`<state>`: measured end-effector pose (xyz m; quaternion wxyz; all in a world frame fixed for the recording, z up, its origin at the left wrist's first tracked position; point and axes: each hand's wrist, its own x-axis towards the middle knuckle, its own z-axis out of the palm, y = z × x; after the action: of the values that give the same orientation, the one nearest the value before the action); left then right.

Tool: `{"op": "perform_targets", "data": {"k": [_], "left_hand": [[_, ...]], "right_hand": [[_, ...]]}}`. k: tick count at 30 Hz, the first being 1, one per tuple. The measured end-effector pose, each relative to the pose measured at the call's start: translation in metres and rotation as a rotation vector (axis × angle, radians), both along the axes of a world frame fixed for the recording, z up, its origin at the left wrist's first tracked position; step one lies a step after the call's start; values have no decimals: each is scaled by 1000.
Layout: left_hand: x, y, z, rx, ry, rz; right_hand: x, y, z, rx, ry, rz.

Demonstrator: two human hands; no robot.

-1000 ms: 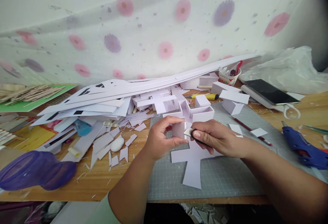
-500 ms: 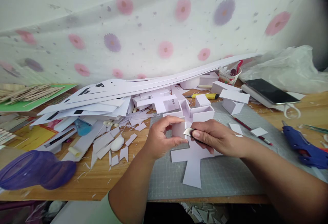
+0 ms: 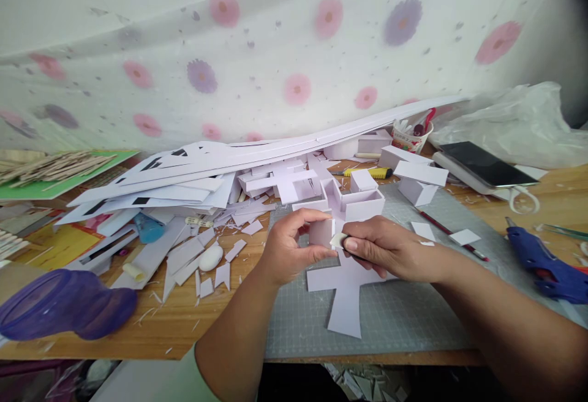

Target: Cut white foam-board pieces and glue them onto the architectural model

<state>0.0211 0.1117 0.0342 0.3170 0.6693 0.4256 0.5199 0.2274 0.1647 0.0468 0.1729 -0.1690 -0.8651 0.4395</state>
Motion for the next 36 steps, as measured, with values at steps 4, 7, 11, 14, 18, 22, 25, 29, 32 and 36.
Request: {"op": "perform_targets", "data": {"k": [4,7,11,14,18,22,25,29,32,36], "left_hand": [[0,1,-1,-3,-1,5],[-2,2,-2,-3,-13,12],[-2,2,-2,9,-20,-4],[-2,1,-2,-1,-2,20],[-1,2,-2,-11,4,34],[-1,1,-1,-21,7,48],[-1,1,0,-19,5,46],[-2,1,-1,-27,-15,36],[-3,2,-2,-45,-60,27],[-3,3,-5,-35,-32,61]], "right_hand": [[0,-1,2,-2,-20,3],[0,-3,3,-13,-37,29],[0,-3,0,-102,-30,74],[1,-1,-3,-118,32,11],[0,-1,-3,-82,36,-36],[-2,-2,-2,-65,16,-21],[-2,-2,-1,-54,-10,-13],[-2,-2,1,-41,-38,7],[0,-2,0,-81,-48,41],[0,-3,-1,-223,103,38]]}}
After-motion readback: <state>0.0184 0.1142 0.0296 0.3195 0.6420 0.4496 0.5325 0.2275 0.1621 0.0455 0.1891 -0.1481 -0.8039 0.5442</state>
